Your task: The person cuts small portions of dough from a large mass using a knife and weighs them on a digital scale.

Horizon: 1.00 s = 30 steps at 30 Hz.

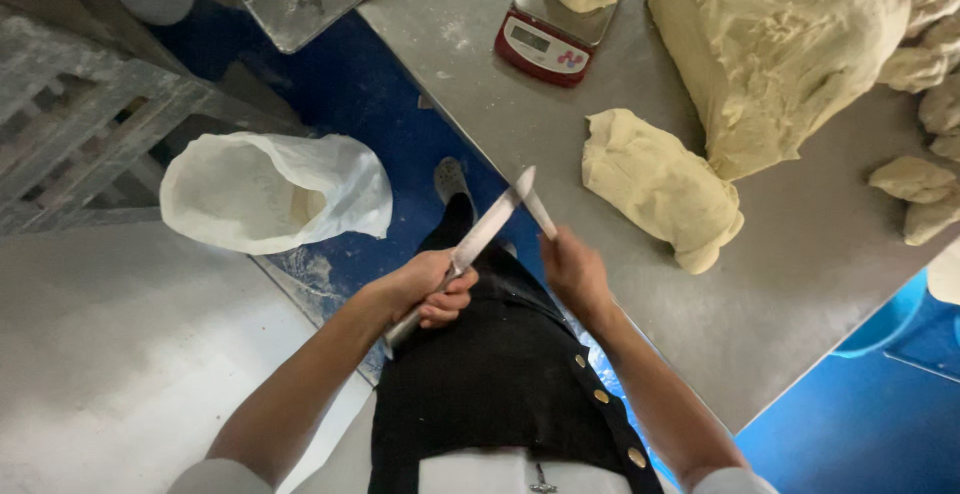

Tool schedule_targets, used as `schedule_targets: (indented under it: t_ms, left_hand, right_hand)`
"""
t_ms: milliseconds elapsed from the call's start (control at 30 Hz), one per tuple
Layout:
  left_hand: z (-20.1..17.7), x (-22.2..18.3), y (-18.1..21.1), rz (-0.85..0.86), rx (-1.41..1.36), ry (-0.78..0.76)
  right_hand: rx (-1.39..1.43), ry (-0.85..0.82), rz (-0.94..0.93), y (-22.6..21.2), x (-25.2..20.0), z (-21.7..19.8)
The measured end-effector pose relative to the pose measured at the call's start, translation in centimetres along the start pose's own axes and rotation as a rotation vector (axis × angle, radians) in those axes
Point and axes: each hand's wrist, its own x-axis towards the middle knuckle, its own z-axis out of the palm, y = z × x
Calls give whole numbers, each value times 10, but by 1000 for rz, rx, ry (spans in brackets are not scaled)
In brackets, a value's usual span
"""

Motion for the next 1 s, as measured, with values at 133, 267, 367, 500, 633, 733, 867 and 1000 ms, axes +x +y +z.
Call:
schedule_targets:
  t_ms: [133, 267, 367, 500, 633, 733, 867, 1000]
  left_hand:
    - [8, 12, 6, -57, -3, -22]
    - [-5, 6, 19, 22, 52, -49]
    - [-5, 16, 35, 162, 39, 44]
    - [-4, 44, 77, 201, -82, 147]
    - [-10, 68, 135, 299, 240, 178]
    - [-18, 82, 193, 276, 237, 82]
    - [-35, 106, 258, 222, 149, 21]
    - [-63, 150, 289, 233, 275, 135]
  right_hand:
    - [-20, 59, -352, 9, -6, 19]
    - [40, 221, 66, 42, 42, -7]
    - [372, 199, 129, 37, 63, -36]
    - [745, 62, 411, 6, 116, -81]
    - [809, 237, 449, -22, 172, -137]
    - [1169, 243, 280, -26, 200, -166]
    - [988, 274, 329, 7, 280, -177]
    - [816, 270, 151, 68, 388, -188]
